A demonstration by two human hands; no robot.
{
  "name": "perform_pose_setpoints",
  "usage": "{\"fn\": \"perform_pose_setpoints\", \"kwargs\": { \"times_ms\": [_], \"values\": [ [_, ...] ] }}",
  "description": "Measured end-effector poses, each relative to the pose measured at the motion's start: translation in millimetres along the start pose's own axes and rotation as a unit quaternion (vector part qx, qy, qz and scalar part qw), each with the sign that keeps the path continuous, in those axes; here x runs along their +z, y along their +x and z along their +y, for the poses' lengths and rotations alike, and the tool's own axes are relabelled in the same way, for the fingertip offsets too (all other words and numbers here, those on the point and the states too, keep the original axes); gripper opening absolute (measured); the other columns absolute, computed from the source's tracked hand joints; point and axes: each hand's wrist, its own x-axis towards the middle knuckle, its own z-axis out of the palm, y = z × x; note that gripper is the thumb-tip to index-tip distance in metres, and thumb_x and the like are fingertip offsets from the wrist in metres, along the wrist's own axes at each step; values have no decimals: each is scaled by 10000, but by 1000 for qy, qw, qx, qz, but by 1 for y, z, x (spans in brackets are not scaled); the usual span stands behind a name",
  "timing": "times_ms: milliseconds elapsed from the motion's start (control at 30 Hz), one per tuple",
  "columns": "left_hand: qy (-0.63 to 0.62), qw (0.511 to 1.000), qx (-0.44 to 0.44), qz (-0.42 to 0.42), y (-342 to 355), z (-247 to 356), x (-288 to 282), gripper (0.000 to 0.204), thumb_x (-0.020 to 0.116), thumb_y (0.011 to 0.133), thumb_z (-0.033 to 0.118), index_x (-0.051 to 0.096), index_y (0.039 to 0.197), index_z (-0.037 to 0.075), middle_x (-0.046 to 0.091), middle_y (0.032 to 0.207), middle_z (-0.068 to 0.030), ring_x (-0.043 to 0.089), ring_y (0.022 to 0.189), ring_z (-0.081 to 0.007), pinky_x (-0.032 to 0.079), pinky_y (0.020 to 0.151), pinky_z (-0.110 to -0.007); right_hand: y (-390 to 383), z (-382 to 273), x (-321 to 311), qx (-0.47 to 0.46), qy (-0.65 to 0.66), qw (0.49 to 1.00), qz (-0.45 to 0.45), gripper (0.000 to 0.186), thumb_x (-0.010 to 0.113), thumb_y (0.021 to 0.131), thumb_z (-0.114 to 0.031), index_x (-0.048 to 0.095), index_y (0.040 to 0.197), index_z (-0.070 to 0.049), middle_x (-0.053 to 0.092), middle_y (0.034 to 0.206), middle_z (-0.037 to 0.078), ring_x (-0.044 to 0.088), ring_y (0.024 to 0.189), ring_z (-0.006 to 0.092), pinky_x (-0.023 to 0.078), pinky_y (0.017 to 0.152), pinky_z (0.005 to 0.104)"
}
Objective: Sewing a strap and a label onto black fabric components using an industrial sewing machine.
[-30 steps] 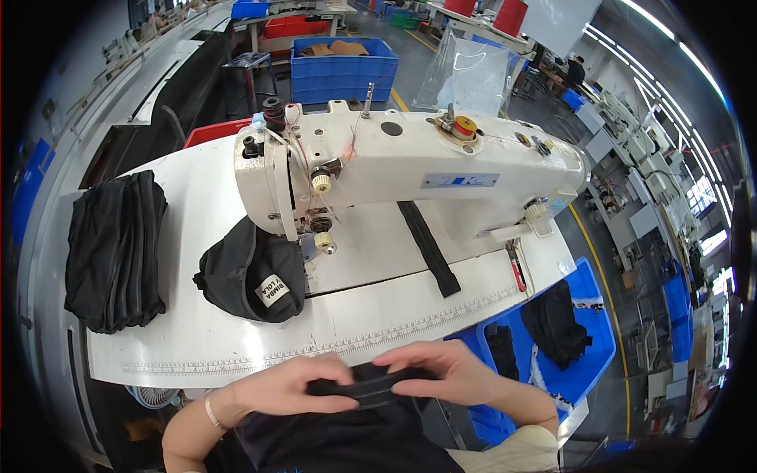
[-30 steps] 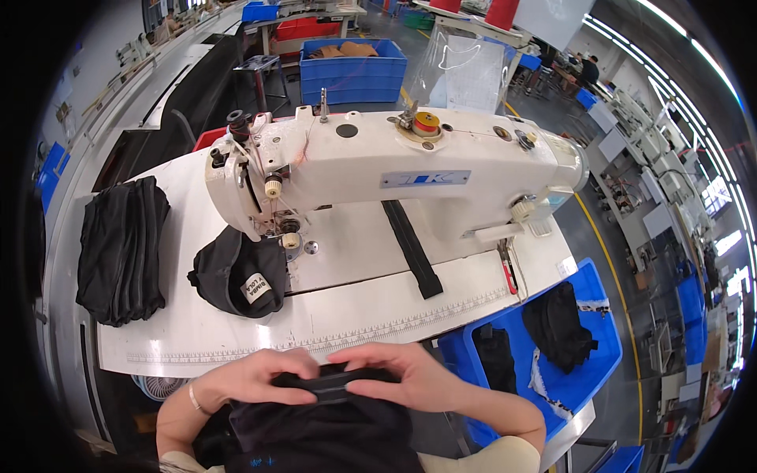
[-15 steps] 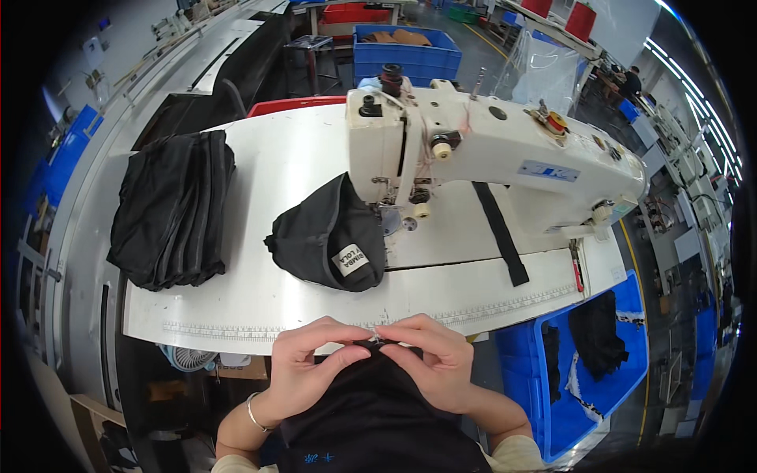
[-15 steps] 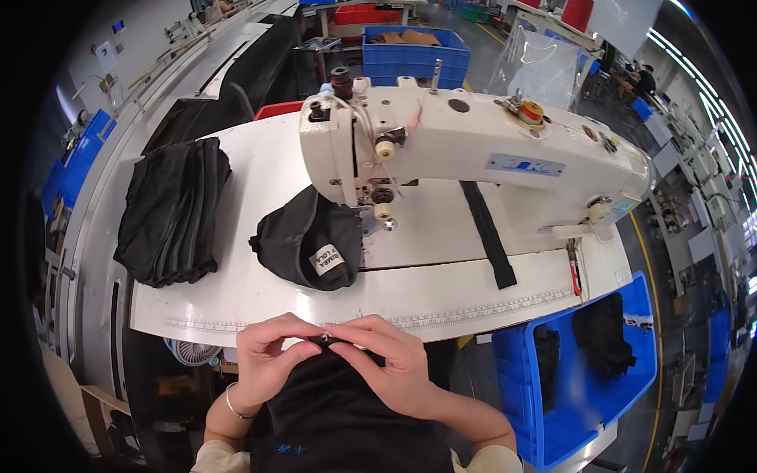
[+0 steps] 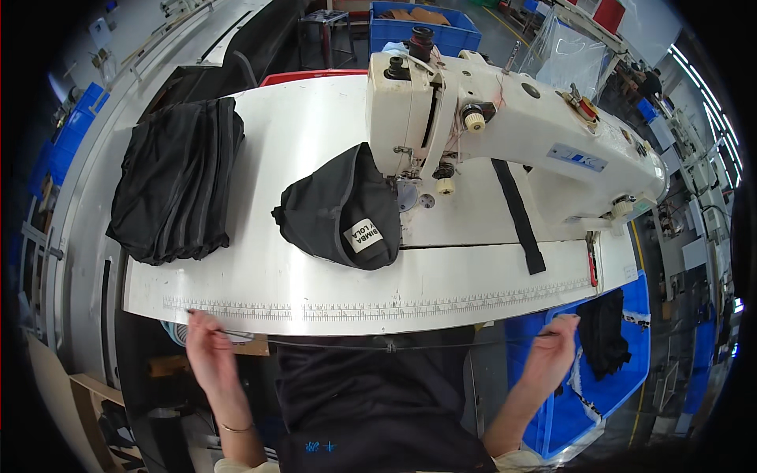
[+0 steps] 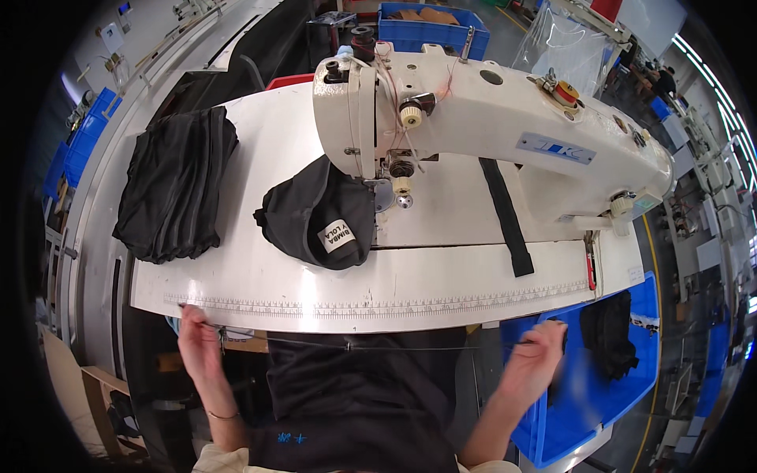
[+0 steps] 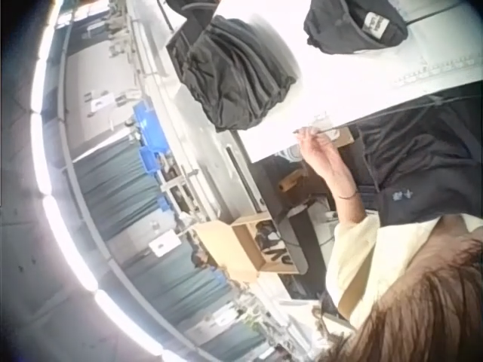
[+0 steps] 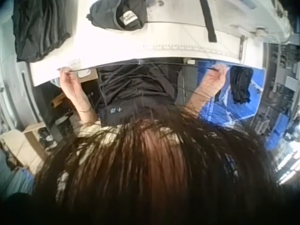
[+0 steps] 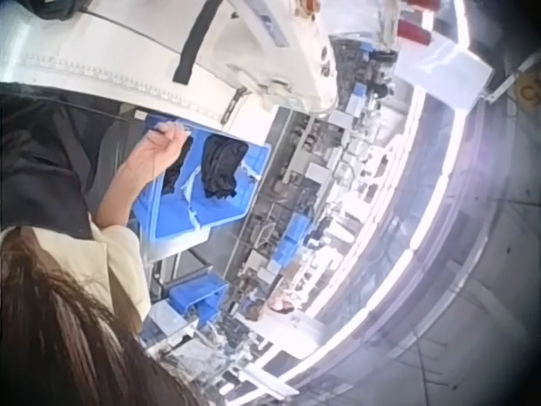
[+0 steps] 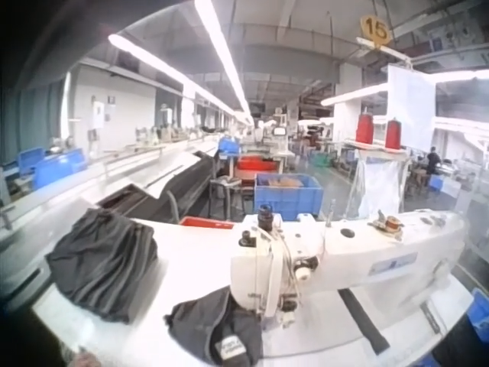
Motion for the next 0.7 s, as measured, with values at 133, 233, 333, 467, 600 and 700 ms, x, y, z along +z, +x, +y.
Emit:
{"fn": "perform_pose_setpoints", "kwargs": {
  "times_ms": [133, 233, 333, 467, 600, 700],
  "values": [
    [38, 999, 6, -11, -17, 12, 28, 150, 509, 925, 31, 455, 1062, 3, 521, 872, -62, 580, 766, -128, 523, 762, -271, -27, -11, 36, 97, -5, 993, -66, 286, 451, 982, -276, 429, 847, -25, 272, 641, 7, 228, 519, 108, 272, 465, 281],
    [176, 961, 44, -208, -37, 14, 76, 135, 579, 880, 77, 473, 940, 19, 577, 898, -149, 609, 846, -253, 504, 808, -384, -34, -14, 49, 210, -242, 879, -354, 307, 548, 915, -308, 575, 951, -4, 489, 783, 79, 460, 687, 173, 406, 630, 292],
    [274, 877, 36, -393, -52, 0, 113, 104, 657, 764, -12, 590, 843, -12, 604, 979, -200, 596, 925, -302, 472, 850, -412, -52, 12, 92, -5, -543, 578, -609, 456, 750, 739, -164, 617, 1159, -46, 525, 1253, 85, 445, 1157, 282, 364, 988, 383],
    [331, 777, -24, -535, -42, -42, 143, 138, 632, 802, -33, 586, 923, 12, 550, 1030, -126, 537, 919, -203, 446, 821, -320, -75, 60, 71, 0, -432, 689, -582, 334, 719, 778, -91, 625, 1089, -11, 617, 1033, 105, 607, 886, 227, 487, 784, 317],
    [168, 797, -319, -485, -12, -66, 140, 64, 564, 880, 16, 567, 934, -20, 538, 1043, -111, 515, 935, -154, 423, 821, -290, -72, 54, 72, 183, -423, 740, -490, 135, 636, 850, -21, 642, 971, 40, 651, 795, 91, 642, 675, 141, 501, 601, 212],
    [180, 751, -324, -547, 8, -79, 156, 133, 590, 872, 38, 607, 988, -24, 555, 1067, -104, 524, 957, -168, 432, 821, -305, -56, 48, 78, 285, -415, 750, -430, 152, 593, 893, -40, 634, 1015, 42, 661, 825, 78, 639, 711, 97, 505, 627, 203]
  ]
}}
